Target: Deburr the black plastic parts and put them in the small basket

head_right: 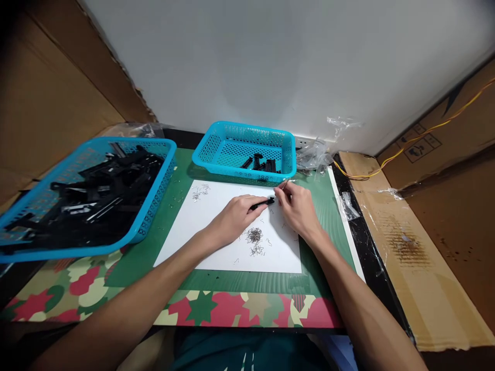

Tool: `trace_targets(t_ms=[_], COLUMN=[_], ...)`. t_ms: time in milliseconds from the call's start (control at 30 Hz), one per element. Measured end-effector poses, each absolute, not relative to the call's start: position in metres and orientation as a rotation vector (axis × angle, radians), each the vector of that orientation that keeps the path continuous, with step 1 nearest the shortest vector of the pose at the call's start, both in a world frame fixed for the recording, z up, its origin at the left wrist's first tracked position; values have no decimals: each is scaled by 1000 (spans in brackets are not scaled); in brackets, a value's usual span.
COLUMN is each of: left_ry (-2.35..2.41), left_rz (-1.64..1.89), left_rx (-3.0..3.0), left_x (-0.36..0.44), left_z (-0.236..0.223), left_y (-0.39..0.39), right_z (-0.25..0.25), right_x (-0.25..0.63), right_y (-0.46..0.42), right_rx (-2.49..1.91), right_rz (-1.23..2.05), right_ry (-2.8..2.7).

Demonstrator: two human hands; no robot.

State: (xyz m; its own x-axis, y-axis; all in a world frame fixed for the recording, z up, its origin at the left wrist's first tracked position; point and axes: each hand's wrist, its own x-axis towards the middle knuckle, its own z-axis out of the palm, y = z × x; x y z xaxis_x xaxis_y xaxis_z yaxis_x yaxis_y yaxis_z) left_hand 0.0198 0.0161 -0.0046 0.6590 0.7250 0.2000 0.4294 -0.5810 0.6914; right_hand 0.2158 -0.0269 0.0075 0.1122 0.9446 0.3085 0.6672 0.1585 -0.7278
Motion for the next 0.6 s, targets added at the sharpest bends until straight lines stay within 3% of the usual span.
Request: trace_targets(t_ms=[300, 467, 600], left_ry=[1071, 1052, 1055], left_rz=[855, 883, 864], left_rx=[2069, 2101, 2117], left_x=[11, 11, 11], left_z=[3, 6, 7], left_y=[16, 16, 16], right_z=[16, 2, 6], right_x=[222, 217, 221], right_y=[-34, -31, -32], right_rx=[-1832, -1845, -1746], right_rz=[253, 64, 175], right_ry=[-2181, -2205, -2139])
